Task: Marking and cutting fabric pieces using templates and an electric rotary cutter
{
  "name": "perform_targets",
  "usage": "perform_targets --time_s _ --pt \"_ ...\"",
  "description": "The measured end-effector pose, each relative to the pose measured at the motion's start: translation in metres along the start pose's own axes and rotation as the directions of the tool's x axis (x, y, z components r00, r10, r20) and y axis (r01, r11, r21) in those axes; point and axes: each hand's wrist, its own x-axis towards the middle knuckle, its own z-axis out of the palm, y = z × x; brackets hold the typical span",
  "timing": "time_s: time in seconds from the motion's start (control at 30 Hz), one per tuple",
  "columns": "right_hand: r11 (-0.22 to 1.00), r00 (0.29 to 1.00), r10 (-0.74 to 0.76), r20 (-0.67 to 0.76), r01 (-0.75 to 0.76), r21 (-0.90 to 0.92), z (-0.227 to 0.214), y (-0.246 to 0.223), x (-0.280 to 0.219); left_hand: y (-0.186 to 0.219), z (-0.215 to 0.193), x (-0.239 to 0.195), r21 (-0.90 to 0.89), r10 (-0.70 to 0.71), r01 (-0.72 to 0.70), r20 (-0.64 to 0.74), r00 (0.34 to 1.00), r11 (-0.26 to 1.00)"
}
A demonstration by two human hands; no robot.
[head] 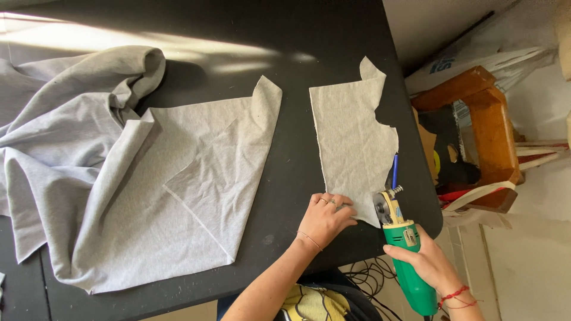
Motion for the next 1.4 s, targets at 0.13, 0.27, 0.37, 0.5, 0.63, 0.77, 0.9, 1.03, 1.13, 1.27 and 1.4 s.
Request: perform_targets --time_s 0.13,0.27,0.37,0.5,0.63,0.77,0.9,1.03,1.13,1.27,1.4 --pt "1.0 1.0 0.01 0.0 -0.01 0.014 0.0 -0.005 0.0 0.001 -0.002 0.0 -0.006 0.027 -0.027 -0.002 1.0 1.0" --pt "0.996 0.998 -0.059 -0.018 0.061 0.068 0.005 0.014 0.019 0.001 -0.005 0.001 0.004 0.039 -0.039 0.003 0.999 0.999" --pt "0.997 0.998 -0.061 -0.028 0.062 0.055 0.003 0.008 0.015 0.001 -0.004 0.001 0.01 0.038 -0.038 -0.001 0.999 0.999" --pt "0.999 0.999 -0.029 -0.025 0.029 0.014 0.002 -0.001 0.006 0.001 -0.004 0.001 0.009 0.044 -0.044 -0.012 0.999 0.999" --pt "1.0 0.999 -0.008 -0.035 0.008 -0.012 0.004 0.005 0.014 0.0 -0.005 0.001 0.005 0.044 -0.044 -0.002 0.999 0.999" --pt "0.999 0.999 -0.044 -0.029 0.045 0.026 0.003 0.001 0.009 0.001 -0.005 0.001 -0.001 0.044 -0.044 -0.007 0.999 0.999" --pt "1.0 1.0 0.004 0.002 -0.004 0.006 0.001 -0.007 0.003 0.0 -0.005 0.0 -0.004 0.046 -0.046 -0.01 0.999 0.999" --pt "1.0 1.0 -0.005 -0.005 0.005 0.012 0.003 -0.001 0.009 0.0 -0.005 0.0 -0.005 0.051 -0.051 -0.029 0.998 0.999" --pt "0.998 0.997 -0.062 -0.039 0.061 -0.01 0.004 0.003 0.012 0.001 -0.005 0.001 0.001 0.046 -0.046 -0.02 0.999 0.999" --pt "0.999 1.0 -0.027 -0.007 0.028 0.041 0.003 -0.006 0.006 0.002 -0.008 0.002 0.0 0.045 -0.045 -0.034 0.998 0.999" --pt "0.998 1.0 -0.023 -0.016 0.024 0.051 0.002 -0.015 -0.001 0.003 -0.007 0.001 0.02 0.08 -0.079 -0.061 0.995 0.997"
